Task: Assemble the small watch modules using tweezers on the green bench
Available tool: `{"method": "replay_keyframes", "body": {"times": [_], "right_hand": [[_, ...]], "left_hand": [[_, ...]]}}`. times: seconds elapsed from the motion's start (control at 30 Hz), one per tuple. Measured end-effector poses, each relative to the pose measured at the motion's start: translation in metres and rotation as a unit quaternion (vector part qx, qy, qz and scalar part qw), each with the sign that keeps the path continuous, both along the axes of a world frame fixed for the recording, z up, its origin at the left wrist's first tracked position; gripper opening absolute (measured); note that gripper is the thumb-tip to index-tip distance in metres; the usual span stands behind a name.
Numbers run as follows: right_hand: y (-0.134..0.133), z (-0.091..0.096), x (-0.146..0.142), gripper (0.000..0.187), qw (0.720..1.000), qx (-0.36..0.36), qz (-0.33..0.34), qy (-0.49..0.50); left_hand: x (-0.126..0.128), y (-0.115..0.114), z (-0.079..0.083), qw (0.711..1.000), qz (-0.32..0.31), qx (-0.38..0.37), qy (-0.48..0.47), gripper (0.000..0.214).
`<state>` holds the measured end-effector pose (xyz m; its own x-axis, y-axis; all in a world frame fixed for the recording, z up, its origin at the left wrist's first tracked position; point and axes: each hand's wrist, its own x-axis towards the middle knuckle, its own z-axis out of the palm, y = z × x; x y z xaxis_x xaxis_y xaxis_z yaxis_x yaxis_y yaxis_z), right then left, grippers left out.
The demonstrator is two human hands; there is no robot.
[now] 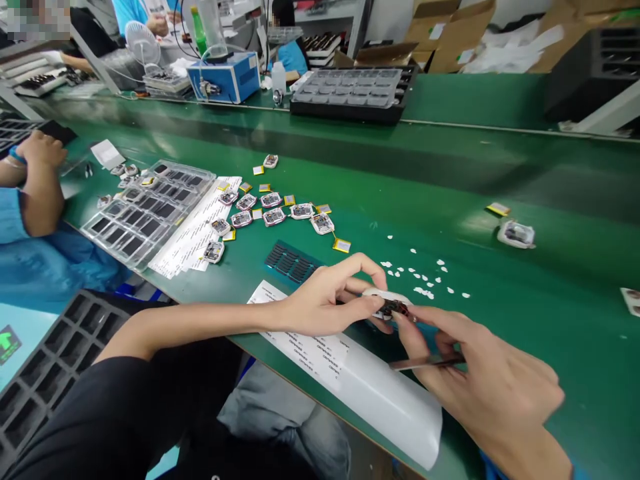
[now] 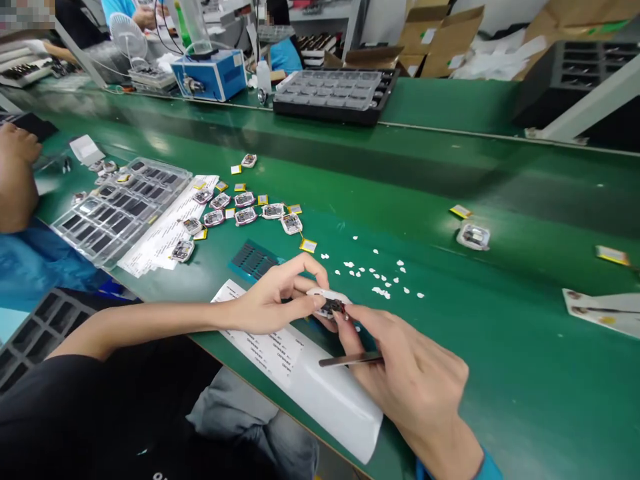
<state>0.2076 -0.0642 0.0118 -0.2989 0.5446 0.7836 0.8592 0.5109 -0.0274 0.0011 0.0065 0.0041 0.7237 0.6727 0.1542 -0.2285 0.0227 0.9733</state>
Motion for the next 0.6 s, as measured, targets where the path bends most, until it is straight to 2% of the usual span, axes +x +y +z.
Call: {"method": "replay_keyframes", "body": {"times": [0.07,0.17,0.23,0.33,0.4,0.53,0.6], "right_hand": [[0.001,-0.002,0.001,0.019,1.000,0.004,0.000,0.000],[0.001,-0.006,-0.001,0.038,1.000,0.001,0.006,-0.002],[-0.002,-0.007,-0.003,0.052,1.000,-0.015,0.002,-0.005],[-0.008,-0.004,-0.005,0.061,0.999,-0.047,-0.004,-0.004],[-0.012,-0.001,-0.005,0.058,0.998,-0.065,0.000,-0.013],[-0.011,0.000,-0.005,0.022,0.997,-0.078,0.000,-0.021],[-0.007,-0.002,-0.006,0.012,0.998,-0.061,0.008,-0.016]], "left_hand": [[-0.001,-0.002,-0.003,0.998,0.022,0.054,0.001,0.018],[-0.002,-0.005,-0.004,0.989,0.055,0.138,0.017,0.031],[-0.003,-0.007,-0.004,0.983,0.069,0.168,0.029,0.035],[-0.005,-0.010,-0.003,0.978,0.084,0.188,0.041,0.036],[-0.006,-0.012,-0.003,0.973,0.097,0.201,0.051,0.035],[-0.005,-0.012,-0.004,0.974,0.102,0.192,0.065,0.036],[-0.004,-0.011,-0.004,0.978,0.092,0.170,0.083,0.037]]}}
